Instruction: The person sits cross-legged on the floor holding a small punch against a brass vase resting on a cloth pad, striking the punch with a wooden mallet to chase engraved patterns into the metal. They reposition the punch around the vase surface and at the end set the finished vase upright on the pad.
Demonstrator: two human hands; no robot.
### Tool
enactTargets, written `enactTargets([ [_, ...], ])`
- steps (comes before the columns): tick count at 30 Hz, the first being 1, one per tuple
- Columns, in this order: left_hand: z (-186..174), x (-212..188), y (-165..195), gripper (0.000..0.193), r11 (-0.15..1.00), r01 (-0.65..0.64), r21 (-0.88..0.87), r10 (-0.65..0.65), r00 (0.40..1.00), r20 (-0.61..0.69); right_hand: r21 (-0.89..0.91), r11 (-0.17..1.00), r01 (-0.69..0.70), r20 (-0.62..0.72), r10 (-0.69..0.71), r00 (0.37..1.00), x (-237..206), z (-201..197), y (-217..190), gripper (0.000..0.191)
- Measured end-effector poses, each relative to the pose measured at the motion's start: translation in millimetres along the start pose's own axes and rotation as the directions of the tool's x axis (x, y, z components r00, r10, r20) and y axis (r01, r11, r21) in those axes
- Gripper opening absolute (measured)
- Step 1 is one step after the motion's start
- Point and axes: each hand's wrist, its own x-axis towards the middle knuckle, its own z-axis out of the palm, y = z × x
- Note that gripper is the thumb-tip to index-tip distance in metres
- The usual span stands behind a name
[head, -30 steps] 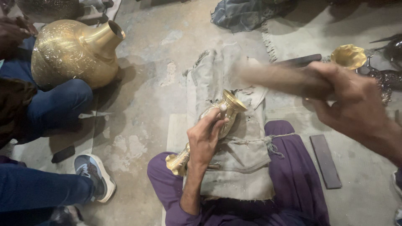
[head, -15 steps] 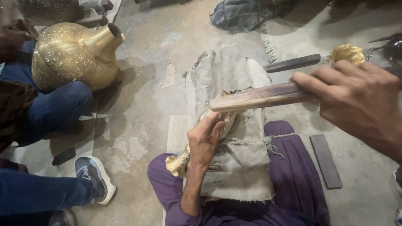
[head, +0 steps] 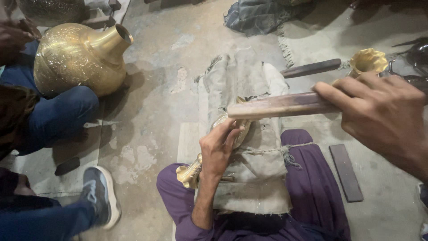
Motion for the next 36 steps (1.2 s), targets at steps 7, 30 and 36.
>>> enactTargets([
  [7,-4.5,0.0,-9.1,0.037,0.976,0.183,-0.116,-0.182,0.983,0.02,-0.16,0.985,-0.067,0.164,0.093,0.982,-13.1,7.4,-12.3,0.047],
  [30,-56.9,-183.7,-89.4,0.023,0.72,0.685,-0.11,-0.683,0.672,-0.287,0.547,0.812,-0.202,0.817,-0.466,0.339,-181.9,88.1,-181.1,0.058],
  [36,-52.4,-168.8,-75.2,0.021,0.848,0.528,0.047,-0.484,0.807,-0.338,0.606,0.742,-0.287,0.772,-0.463,0.435,-166.2,66.3,-170.4,0.062],
])
